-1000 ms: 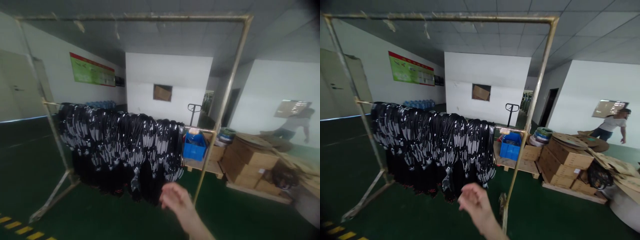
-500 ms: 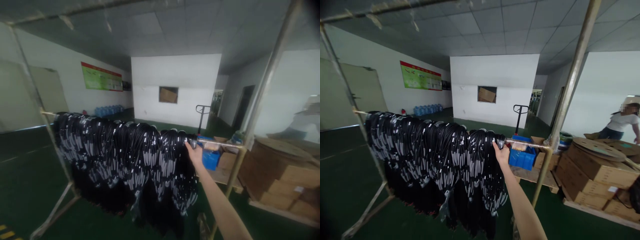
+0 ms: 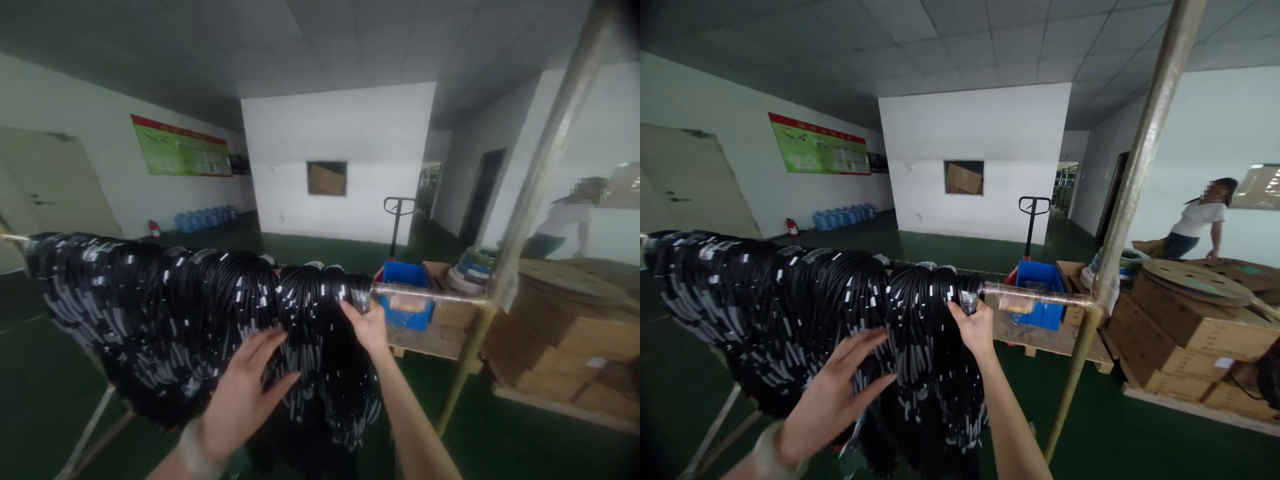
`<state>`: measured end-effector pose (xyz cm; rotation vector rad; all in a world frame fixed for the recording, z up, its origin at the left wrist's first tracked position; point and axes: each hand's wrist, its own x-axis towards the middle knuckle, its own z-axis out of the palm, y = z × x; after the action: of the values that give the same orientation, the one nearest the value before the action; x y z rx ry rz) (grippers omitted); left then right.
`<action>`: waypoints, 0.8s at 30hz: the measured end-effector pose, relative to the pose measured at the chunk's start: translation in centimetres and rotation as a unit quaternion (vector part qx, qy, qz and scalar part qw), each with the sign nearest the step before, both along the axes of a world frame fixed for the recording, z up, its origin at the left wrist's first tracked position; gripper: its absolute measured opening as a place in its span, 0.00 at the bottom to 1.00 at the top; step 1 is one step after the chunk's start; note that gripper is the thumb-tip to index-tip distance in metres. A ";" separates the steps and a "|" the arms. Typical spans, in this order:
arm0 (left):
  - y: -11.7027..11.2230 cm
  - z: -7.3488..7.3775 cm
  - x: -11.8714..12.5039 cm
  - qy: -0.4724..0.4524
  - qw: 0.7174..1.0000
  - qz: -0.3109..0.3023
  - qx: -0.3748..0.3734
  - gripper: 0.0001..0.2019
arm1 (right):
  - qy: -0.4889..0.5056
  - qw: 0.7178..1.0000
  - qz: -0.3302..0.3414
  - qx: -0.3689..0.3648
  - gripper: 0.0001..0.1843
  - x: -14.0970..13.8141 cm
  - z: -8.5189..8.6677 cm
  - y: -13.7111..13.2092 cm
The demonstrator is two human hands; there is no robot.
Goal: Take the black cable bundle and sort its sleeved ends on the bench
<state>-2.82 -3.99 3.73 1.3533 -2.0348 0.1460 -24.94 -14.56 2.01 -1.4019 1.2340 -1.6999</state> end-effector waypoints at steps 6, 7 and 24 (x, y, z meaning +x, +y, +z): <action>-9.7 6.1 -7.7 -0.258 0.958 -0.024 -0.125 0.47 | -0.031 0.999 0.021 -0.010 0.17 0.3 0.0 -0.3; -10.5 6.2 -8.2 -0.266 0.955 -0.020 -0.127 0.48 | -0.030 0.999 0.021 -0.012 0.16 0.3 0.1 -0.4; -12.0 5.3 -8.0 -0.221 0.964 -0.070 -0.129 0.58 | 0.084 0.988 -0.129 0.013 0.12 0.9 3.5 6.0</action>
<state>-10.80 -15.96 9.06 1.0753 -2.3660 0.6790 -24.06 -8.57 5.49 -1.4459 1.5846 -1.7541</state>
